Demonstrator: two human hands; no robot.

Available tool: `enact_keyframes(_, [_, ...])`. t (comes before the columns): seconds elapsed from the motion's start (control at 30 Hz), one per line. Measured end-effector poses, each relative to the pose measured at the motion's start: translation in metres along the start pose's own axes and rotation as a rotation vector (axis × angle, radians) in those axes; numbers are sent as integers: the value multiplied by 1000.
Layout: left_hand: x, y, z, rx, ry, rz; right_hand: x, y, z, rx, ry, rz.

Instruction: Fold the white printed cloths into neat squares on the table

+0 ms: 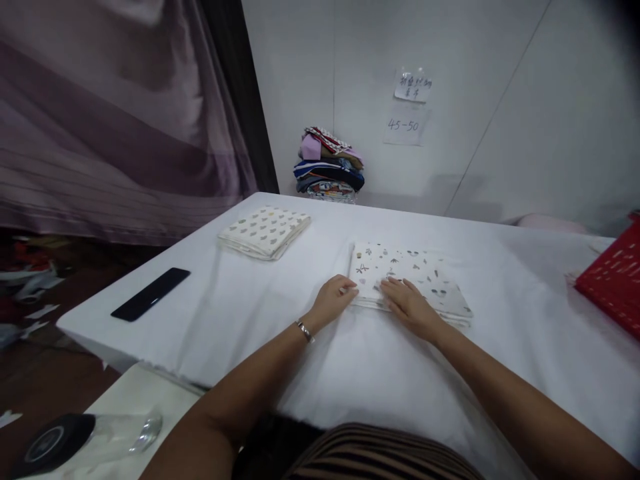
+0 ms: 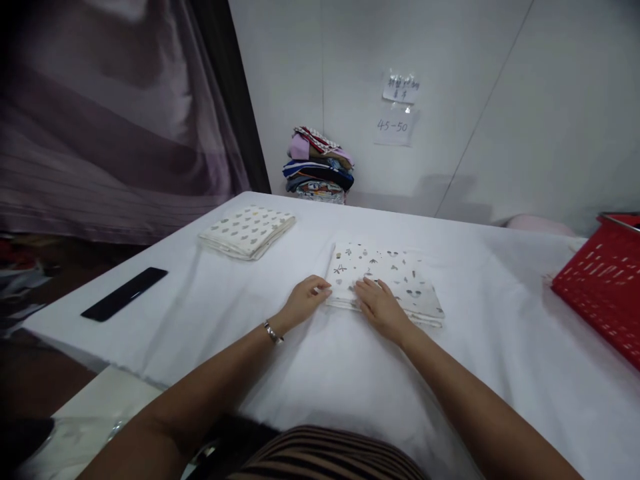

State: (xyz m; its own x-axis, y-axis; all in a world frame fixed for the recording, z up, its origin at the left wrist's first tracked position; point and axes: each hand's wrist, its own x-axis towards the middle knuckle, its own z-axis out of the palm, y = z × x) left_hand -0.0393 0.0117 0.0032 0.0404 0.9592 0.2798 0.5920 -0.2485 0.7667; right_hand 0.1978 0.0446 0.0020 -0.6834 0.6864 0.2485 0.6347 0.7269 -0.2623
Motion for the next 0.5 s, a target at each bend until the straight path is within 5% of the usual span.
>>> enact_keyframes(0.27, [-10,-8,6,291,-81,321,-9,2,22,-121,106,-83])
enact_keyframes(0.5, [-7,-11,8,455,-107,384,-22,4,22,-205,154,-44])
